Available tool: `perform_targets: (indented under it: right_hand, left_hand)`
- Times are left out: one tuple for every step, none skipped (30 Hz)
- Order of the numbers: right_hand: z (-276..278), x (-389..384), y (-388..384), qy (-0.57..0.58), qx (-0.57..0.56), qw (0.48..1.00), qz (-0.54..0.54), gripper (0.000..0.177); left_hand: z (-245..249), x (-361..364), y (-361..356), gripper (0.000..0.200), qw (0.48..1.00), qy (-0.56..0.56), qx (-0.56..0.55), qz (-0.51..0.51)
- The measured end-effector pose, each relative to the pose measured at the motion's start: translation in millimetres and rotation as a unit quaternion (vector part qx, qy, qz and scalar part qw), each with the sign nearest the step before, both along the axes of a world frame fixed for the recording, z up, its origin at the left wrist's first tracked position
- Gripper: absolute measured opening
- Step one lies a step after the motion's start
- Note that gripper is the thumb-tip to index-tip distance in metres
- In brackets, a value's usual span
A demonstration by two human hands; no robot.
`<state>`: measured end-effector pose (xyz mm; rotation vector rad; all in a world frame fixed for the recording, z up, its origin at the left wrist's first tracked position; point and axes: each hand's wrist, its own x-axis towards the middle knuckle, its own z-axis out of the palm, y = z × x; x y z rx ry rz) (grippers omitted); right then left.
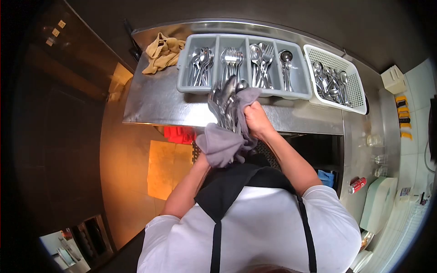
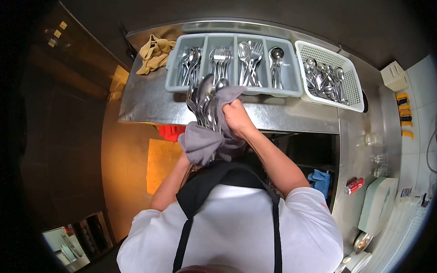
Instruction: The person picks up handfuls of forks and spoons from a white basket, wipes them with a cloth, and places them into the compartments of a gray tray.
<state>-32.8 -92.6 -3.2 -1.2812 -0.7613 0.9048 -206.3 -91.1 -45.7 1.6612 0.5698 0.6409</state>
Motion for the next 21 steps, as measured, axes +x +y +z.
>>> perform_targets:
  right_hand:
    - [0,2,3,-0.077,0.005,0.997,0.017,0.022]
    - [2,5,6,-0.154,0.013,0.987,0.032,0.022]
    - [9,2,14,-0.147,0.007,0.989,-0.004,0.022]
    - [8,-3,21,-0.104,0.008,0.994,-0.014,0.022]
    - [4,-9,28,-0.058,0.006,0.998,-0.024,0.022]
    - [4,-14,33,-0.013,0.006,0.999,-0.033,0.022]
    - [7,-15,31,-0.064,-0.009,0.998,0.027,0.022]
    - [7,-25,30,-0.085,0.001,0.995,0.053,0.023]
    - [6,-38,26,-0.104,0.009,0.991,0.081,0.025]
    - [6,-47,25,-0.124,0.016,0.986,0.11,0.026]
    - [-4,-42,35,-0.175,0.006,0.975,0.14,0.026]
    - [-11,-42,50,-0.114,-0.026,0.981,0.153,0.026]
    - [-12,-41,66,-0.052,-0.059,0.983,0.163,0.027]
    - [-14,-40,78,0.009,-0.094,0.981,0.171,0.027]
    - [4,-40,83,0.128,-0.078,0.972,0.182,0.025]
    - [5,-39,88,0.198,-0.111,0.955,0.192,0.024]
    - [5,-36,87,0.183,-0.09,0.951,0.232,0.021]
    - [4,-35,84,0.166,-0.07,0.946,0.27,0.019]
    - [9,-42,78,0.084,-0.021,0.961,0.264,0.016]
    - [15,-52,71,0.001,0.026,0.967,0.255,0.014]
    - [18,-58,66,-0.081,0.072,0.964,0.244,0.013]
  left_hand:
    - [1,1,4,0.01,1.0,0.004,0.015,0.011]
    - [3,2,8,0.01,0.999,0.009,0.038,0.022]
    - [7,3,11,0.01,0.997,0.014,0.072,0.033]
    - [10,2,12,0.01,0.991,0.027,0.123,0.043]
    - [14,1,16,0.01,0.981,0.043,0.183,0.052]
    - [19,-1,21,0.01,0.963,0.068,0.254,0.059]
    - [24,-3,27,0.01,0.951,0.082,0.289,0.07]
    - [27,-7,33,0.011,0.944,0.09,0.305,0.081]
    - [29,-9,39,0.011,0.942,0.093,0.309,0.092]
    - [24,-13,42,0.011,0.961,0.056,0.246,0.115]
    - [19,-16,46,0.012,0.973,0.014,0.183,0.14]
    - [21,-19,47,0.012,0.976,0.003,0.15,0.159]
    - [32,-21,47,0.013,0.977,-0.01,0.116,0.179]
    - [47,-26,47,0.013,0.957,0.032,0.22,0.184]
    - [64,-29,46,0.013,0.926,0.074,0.32,0.186]
    - [72,-33,45,0.013,0.9,0.116,0.379,0.183]
    - [78,-38,45,0.013,0.868,0.158,0.435,0.18]
    - [81,-42,46,0.013,0.832,0.198,0.488,0.176]
    - [76,-46,51,0.01,0.884,0.16,0.418,0.139]
    - [73,-45,51,0.01,0.872,0.155,0.443,0.137]
    - [71,-43,50,0.011,0.86,0.152,0.468,0.135]
